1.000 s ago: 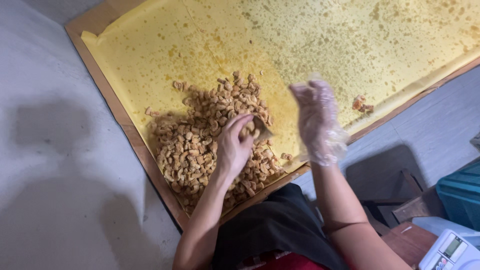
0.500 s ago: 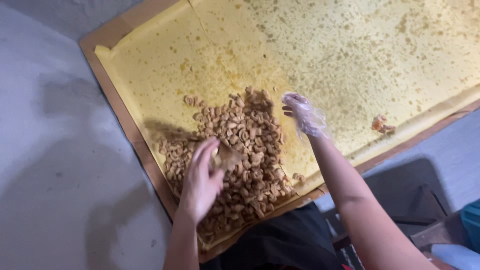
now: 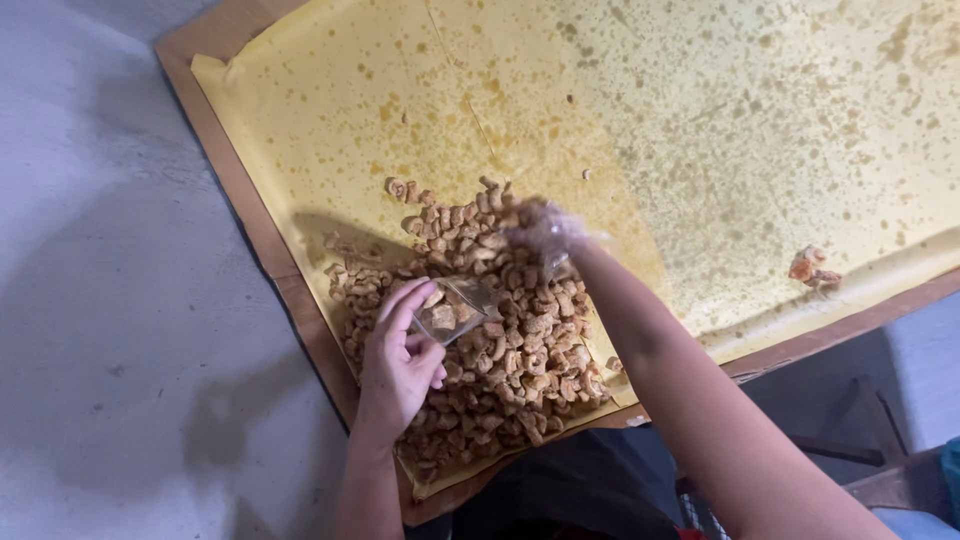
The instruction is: The person scoops cashews from a large yellow tray into clear plastic bags, weighs each bag on a digital scale, and places the filled bags into a blue crate. The process is repeated multiple times throughout the clip.
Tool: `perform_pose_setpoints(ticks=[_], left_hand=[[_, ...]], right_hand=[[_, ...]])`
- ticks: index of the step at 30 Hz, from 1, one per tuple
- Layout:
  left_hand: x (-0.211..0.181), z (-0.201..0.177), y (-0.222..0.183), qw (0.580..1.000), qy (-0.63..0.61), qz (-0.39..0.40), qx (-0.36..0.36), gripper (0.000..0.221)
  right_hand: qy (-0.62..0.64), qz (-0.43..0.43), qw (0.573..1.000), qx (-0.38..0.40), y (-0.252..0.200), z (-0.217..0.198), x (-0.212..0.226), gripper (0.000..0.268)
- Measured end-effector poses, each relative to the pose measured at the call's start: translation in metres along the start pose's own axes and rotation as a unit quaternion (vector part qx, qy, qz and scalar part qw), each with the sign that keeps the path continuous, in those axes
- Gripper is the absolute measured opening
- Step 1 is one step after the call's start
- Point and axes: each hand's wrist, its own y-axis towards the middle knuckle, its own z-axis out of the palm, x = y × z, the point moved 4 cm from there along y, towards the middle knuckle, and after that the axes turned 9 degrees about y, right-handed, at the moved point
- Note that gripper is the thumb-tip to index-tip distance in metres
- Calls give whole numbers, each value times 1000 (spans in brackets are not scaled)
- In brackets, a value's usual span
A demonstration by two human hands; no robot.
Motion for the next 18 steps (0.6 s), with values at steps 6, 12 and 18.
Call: perform_pose_setpoints(ticks=[6, 12, 18], left_hand=[[3, -6, -9, 999, 25, 20, -3, 68], [15, 13, -25, 999, 23, 4, 21, 76], [31, 61, -23, 998, 21, 35, 56, 75]], right_hand=[[45, -72, 993, 83, -59, 75, -43, 68], [225, -59, 972, 30, -102, 92, -79, 47], [708, -219, 672, 0, -188, 39, -59, 51]])
